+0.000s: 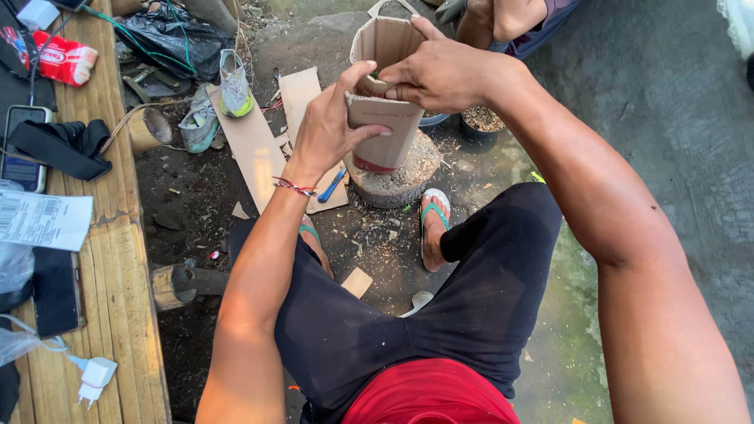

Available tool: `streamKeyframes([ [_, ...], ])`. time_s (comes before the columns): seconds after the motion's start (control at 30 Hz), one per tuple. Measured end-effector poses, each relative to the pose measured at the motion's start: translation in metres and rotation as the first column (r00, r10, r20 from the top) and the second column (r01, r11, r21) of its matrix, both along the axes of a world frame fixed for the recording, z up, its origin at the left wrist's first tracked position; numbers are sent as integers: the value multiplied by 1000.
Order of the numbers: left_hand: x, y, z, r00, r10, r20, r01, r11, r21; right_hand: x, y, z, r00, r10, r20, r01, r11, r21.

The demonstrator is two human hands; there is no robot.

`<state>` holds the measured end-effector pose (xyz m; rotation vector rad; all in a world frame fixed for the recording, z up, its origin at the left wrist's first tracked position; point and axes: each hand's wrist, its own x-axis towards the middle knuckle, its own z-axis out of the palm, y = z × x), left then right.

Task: The person folds a flat cardboard sheet into a cylindrical tube and secures the seam with orange adhesive tape. They repeatedly wrap and press the tape around the tube to hold the shape.

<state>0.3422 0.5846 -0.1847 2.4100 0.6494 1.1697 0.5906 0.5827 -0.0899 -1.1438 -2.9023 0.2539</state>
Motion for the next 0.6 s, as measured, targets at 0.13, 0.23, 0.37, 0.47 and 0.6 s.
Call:
streamKeyframes([
  [0.13, -14, 1, 9, 960, 207, -189, -187, 975, 116, -6, -7, -9, 977, 12, -211, -9, 1000, 17],
  [0.23, -16, 3, 13, 967, 254, -37, -229, 919, 319, -13, -14, -23, 981, -26, -193, 50, 991, 122],
  [0.37, -13, 13, 11, 998, 31, 53, -47, 937, 346, -21, -18, -40, 983, -13, -182, 71, 946, 317],
  [0.47, -12, 17, 2, 999, -25, -34, 29, 994, 108, -21, -17, -47, 980, -55, -191, 117, 936, 331],
  [0.6, -11, 23, -7, 995, -1, -104, 16, 990, 140, -17, -17, -52, 967, 3, -255, 91, 929, 358],
])
